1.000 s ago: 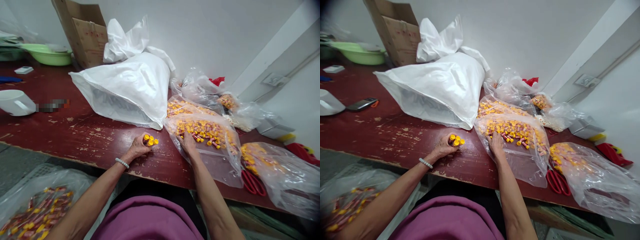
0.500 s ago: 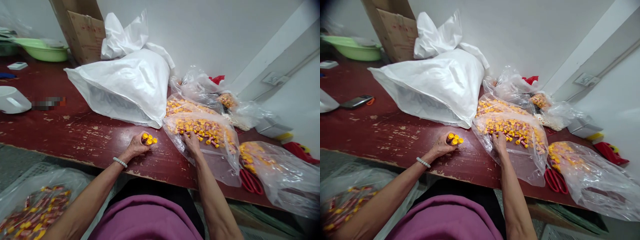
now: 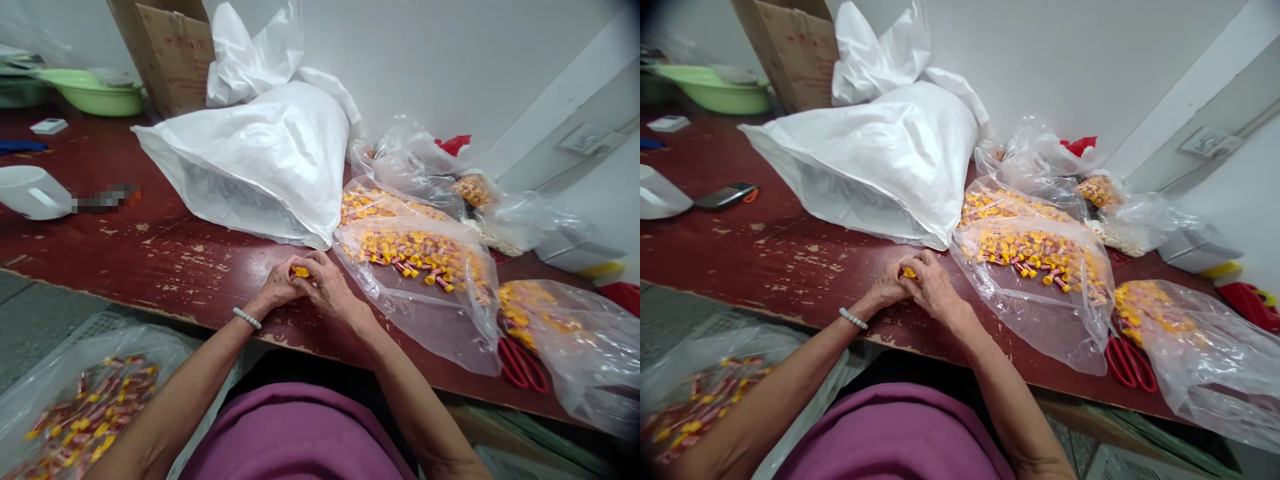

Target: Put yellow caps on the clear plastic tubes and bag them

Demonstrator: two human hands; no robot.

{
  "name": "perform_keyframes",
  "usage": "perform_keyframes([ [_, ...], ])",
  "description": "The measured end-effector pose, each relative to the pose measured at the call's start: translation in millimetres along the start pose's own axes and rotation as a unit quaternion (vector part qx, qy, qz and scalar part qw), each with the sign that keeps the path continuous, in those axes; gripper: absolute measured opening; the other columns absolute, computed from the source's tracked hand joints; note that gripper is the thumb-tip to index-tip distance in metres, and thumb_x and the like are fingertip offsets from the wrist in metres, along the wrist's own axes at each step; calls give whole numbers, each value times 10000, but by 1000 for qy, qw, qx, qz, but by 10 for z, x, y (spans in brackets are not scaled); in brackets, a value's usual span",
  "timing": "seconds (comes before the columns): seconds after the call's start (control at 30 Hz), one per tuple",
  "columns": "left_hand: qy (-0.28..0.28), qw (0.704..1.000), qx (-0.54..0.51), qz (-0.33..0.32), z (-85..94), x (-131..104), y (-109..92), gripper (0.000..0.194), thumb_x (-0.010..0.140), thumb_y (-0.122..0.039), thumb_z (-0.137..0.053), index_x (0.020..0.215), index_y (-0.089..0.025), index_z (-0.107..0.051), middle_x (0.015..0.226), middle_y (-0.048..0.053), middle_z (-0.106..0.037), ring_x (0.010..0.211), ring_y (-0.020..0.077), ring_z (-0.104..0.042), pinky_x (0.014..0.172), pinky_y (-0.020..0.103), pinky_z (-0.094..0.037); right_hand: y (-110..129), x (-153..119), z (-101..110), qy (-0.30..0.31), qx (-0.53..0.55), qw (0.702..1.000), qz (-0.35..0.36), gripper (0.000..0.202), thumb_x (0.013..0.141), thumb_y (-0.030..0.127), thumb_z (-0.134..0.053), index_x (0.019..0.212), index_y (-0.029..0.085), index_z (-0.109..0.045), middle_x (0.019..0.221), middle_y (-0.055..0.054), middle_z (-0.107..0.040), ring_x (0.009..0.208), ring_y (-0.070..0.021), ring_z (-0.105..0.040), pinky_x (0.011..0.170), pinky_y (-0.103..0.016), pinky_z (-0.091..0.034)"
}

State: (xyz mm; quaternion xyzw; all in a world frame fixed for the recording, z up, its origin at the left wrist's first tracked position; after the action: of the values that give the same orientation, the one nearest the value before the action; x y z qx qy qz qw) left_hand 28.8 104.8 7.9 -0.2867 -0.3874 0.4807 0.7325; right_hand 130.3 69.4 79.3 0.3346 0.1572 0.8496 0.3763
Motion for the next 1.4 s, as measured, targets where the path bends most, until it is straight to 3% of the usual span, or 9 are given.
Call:
perform_keyframes([
  [0.17, 9, 1000, -26, 2, 1, -8, 1, 380, 598, -192, -651, 965, -164, -557, 854, -5, -624, 730, 140, -559, 670, 233, -441, -76, -59, 28, -36, -33, 999, -14, 266, 819, 98, -468, 1040, 167, -598, 1049, -95, -528, 998, -193, -510, 868, -324, -456],
  [0.4, 4, 999, -53, 2, 5, -1, -3, 218, 639, -192, -612, 843, -154, -548, 799, 1, -605, 718, 133, -542, 667, 229, -436, -22, -189, -258, 30, -207, 978, -24, 365, 792, 76, -485, 1086, 251, -610, 1250, -77, -529, 1031, -269, -444, 825, -423, -407],
  [0.5, 3, 999, -50, 13, 6, 1, 0, 278, 610, -177, -632, 875, -157, -551, 799, -7, -603, 699, 128, -535, 641, 223, -430, -55, -232, -232, -12, -123, 992, -26, 382, 780, 53, -456, 1059, 259, -614, 1230, -62, -531, 1078, -239, -463, 886, -408, -420],
  [0.63, 3, 998, -58, 28, 5, -9, 3, 347, 584, -161, -659, 916, -166, -559, 778, -19, -605, 672, 116, -528, 624, 216, -426, -171, -329, 39, -120, -5, 991, -56, 556, 713, 4, -370, 1205, 223, -508, 1263, -82, -481, 1210, -190, -441, 1023, -394, -385],
  [0.73, -3, 996, -76, 35, 8, -13, 19, 329, 571, -168, -672, 878, -167, -552, 738, -28, -589, 636, 104, -510, 591, 206, -414, -158, -372, 104, -99, -47, 993, -43, 676, 717, 73, -433, 1374, 189, -326, 1380, -119, -409, 1308, -231, -358, 1079, -458, -324],
  [0.87, -5, 994, -107, 25, 3, 6, 45, 349, 549, -150, -665, 874, -167, -538, 767, -30, -580, 656, 105, -505, 614, 209, -427, -117, -355, -213, 21, -131, 991, 20, 820, 697, 169, -561, 1441, 147, -215, 1487, -142, -296, 1376, -309, -248, 1091, -551, -268],
  [1.07, -24, 986, -166, 11, -2, 19, 35, 324, 537, -111, -617, 841, -165, -518, 773, -18, -566, 677, 108, -493, 629, 209, -423, -210, -276, -453, -73, -108, 991, 32, 583, 796, 131, -434, 1375, 150, -365, 1391, -154, -441, 1334, -266, -352, 1069, -515, -333],
  [1.27, -40, 975, -201, 83, 40, -50, 126, 388, 493, -120, -690, 841, -162, -525, 739, -30, -551, 642, 89, -486, 601, 204, -401, -304, -237, -366, -45, -32, 998, -17, 722, 781, 361, -586, 1418, 207, -282, 1400, -134, -429, 1252, -279, -455, 982, -476, -427],
  [1.4, -50, 954, -280, 96, 98, -233, 102, 359, 496, -114, -690, 801, -156, -506, 707, -51, -508, 616, 74, -452, 565, 192, -392, 7, -281, -421, -39, -158, 982, 95, 748, 771, 443, -600, 1400, 161, -309, 1434, -181, -377, 1321, -350, -346, 1027, -560, -312],
])
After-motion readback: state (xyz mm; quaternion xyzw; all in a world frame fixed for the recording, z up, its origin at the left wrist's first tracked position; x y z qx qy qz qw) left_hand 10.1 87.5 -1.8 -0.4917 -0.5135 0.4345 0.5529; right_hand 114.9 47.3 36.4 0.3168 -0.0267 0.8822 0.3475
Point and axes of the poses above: each hand's wrist, its own x-axis towards the middle knuckle, its own z-axis out of the back of the hand, y = z × x, the point moved 6 cm from there along x, towards the middle knuckle
